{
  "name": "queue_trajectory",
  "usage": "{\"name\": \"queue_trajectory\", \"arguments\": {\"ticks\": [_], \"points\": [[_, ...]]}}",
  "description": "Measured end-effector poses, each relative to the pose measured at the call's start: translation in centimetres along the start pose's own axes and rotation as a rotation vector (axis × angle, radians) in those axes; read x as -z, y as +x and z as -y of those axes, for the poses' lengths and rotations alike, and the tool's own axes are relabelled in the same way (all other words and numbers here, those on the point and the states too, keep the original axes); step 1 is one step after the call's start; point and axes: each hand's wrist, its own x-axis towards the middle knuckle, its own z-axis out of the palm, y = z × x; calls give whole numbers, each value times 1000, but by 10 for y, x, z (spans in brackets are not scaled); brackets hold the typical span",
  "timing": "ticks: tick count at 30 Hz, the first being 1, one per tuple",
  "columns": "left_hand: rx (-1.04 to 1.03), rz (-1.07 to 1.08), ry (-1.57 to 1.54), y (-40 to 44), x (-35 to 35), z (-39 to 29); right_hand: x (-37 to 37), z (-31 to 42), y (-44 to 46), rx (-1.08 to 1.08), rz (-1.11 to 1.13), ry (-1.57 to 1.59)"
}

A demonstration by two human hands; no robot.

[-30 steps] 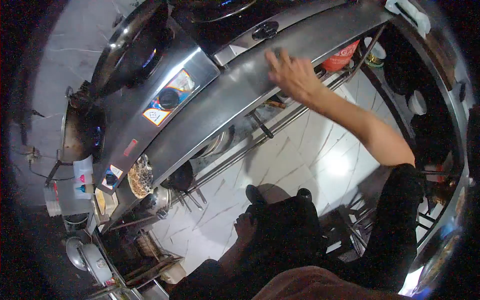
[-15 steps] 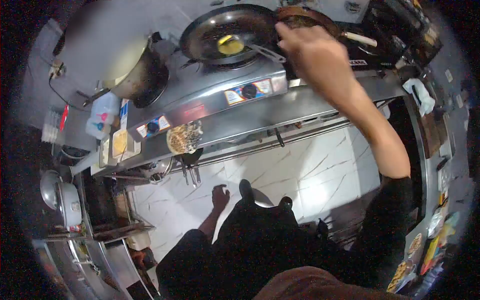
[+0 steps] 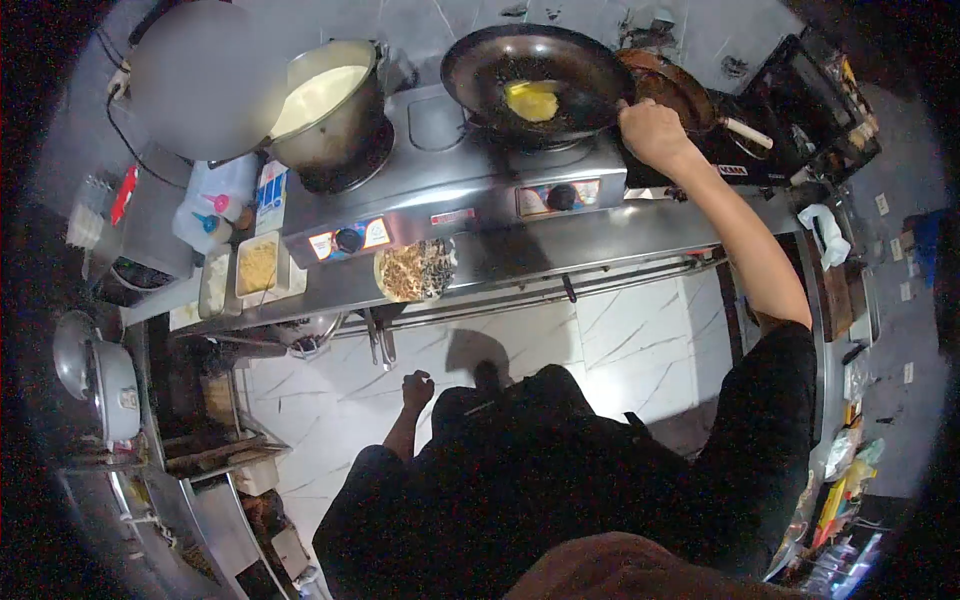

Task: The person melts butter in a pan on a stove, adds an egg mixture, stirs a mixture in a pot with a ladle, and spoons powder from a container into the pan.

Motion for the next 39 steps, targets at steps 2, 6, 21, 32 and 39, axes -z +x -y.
{"name": "queue_trajectory", "arguments": {"ticks": [2, 6, 21, 32, 39], "points": [[-1, 4, 83, -6, -7, 9, -11, 5, 10, 0, -54, 7], [-49, -86, 153, -14, -28, 26, -25, 17, 30, 39, -73, 11], [-114, 116, 287, -32, -75, 13, -5, -60, -7, -67, -47, -41], [97, 25, 183, -44, -83, 5, -42, -28, 49, -16, -145, 82], [17, 169, 291, -51, -74, 11, 4, -51, 4, -19, -4, 60]]}}
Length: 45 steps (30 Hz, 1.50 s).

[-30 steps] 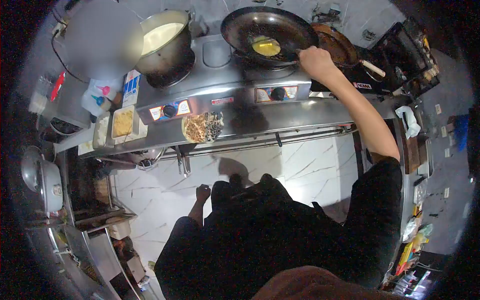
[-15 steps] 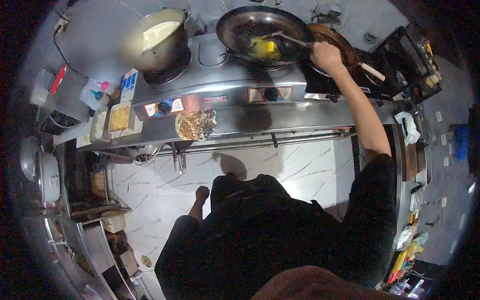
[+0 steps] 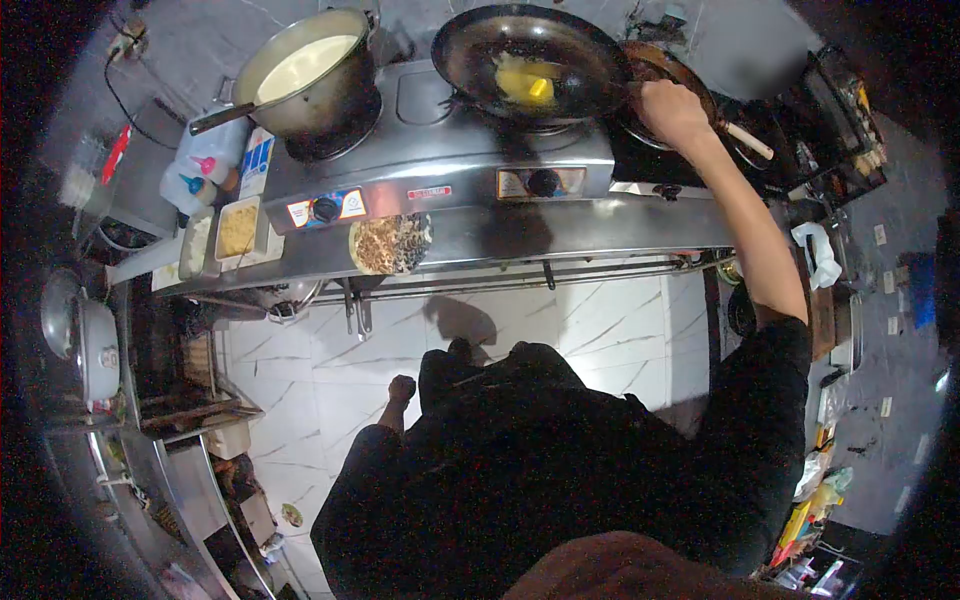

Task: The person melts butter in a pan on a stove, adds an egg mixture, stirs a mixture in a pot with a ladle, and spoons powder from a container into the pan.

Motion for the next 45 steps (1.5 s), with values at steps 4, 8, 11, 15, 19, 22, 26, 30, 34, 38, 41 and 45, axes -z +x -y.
{"name": "queue_trajectory", "arguments": {"ticks": [4, 8, 11, 15, 19, 22, 26, 30, 34, 38, 41, 45], "points": [[-141, -119, -108, 3, 17, -3, 26, 0, -14, 30, -24, -69], [-215, -211, -180, 15, 32, -11, 33, 3, -16, 127, -84, -86], [-160, -185, -93, 30, 19, -6, 37, 19, -5, 185, -58, -122], [10, -58, -48, 36, 10, -9, 27, 31, 18, 263, -150, -204], [131, 91, -47, 35, 2, -2, 35, 42, 35, 270, -180, -233], [75, 58, -32, 18, 0, 6, 38, 43, 45, 254, -187, -212], [101, 42, -99, -8, 8, 12, 47, 50, 46, 302, -176, -233], [75, 41, -83, -11, 5, 18, 45, 54, 53, 326, -168, -217], [40, 34, -74, -2, 2, 20, 48, 65, 60, 322, -134, -244], [-9, 13, -84, 14, -1, 17, 44, 74, 70, 268, -135, -257], [-54, -10, -140, 22, 1, 16, 39, 78, 76, 327, -184, -267], [-104, 22, 11, 25, 7, 17, 45, 85, 74, 299, -161, -234]]}}
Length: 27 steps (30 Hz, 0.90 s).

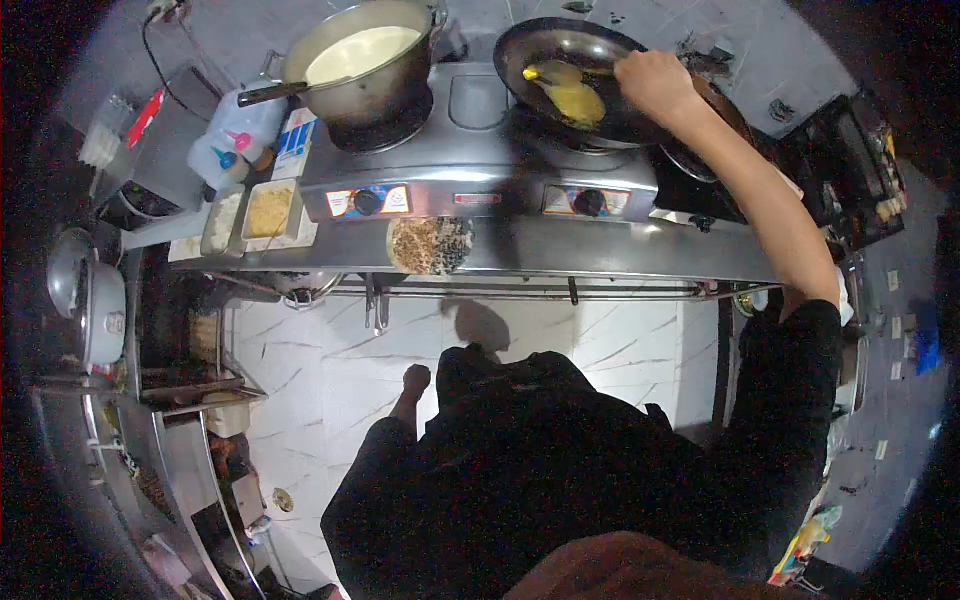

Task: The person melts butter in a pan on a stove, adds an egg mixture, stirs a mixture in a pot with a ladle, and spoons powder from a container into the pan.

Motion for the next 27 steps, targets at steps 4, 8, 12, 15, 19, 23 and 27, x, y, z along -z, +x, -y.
{"name": "queue_trajectory", "arguments": {"ticks": [4, 8, 12, 15, 19, 23, 27], "points": [[261, 54, -20, 5, -8, -8, 9, 1, -10, 34, -21, -13], [57, -52, 76, -5, -5, -4, 17, -3, -25, 45, -30, 29], [114, 1, -3, 2, -4, -6, 38, -6, -49, 71, -25, 20], [65, 6, -89, 6, -2, -5, 54, -13, -75, 59, -5, 74], [-224, -447, -164, 5, -5, -7, 61, -34, -107, 65, -78, 56], [-308, -542, -293, 8, -6, -12, 50, -56, -119, 6, -9, -84], [-78, -191, -74, 2, -5, -15, 19, -70, -110, -61, 91, -120]]}}
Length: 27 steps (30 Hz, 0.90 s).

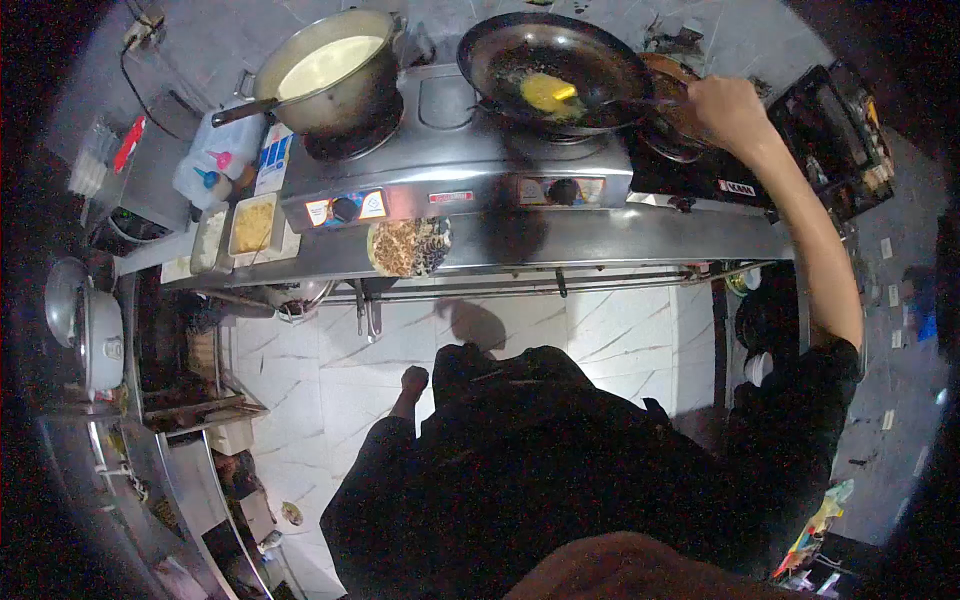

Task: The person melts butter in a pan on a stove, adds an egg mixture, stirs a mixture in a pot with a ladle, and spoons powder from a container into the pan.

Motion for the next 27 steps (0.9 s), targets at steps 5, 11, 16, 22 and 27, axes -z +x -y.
{"name": "queue_trajectory", "arguments": {"ticks": [5, 11, 16, 22, 27], "points": [[71, 157, 130, -9, 2, -1, -29, 27, 30, -42, 66, 113], [-11, 196, 289, -11, 31, -15, -62, 53, 80, -85, -10, 249], [104, 153, 134, -26, 16, -2, -69, 72, 107, -148, -52, 354], [66, 180, 121, -30, 10, 9, -50, 62, 79, -169, 119, 592], [-60, 206, 152, -22, 15, 15, -38, 9, 23, -147, 218, 554]]}}
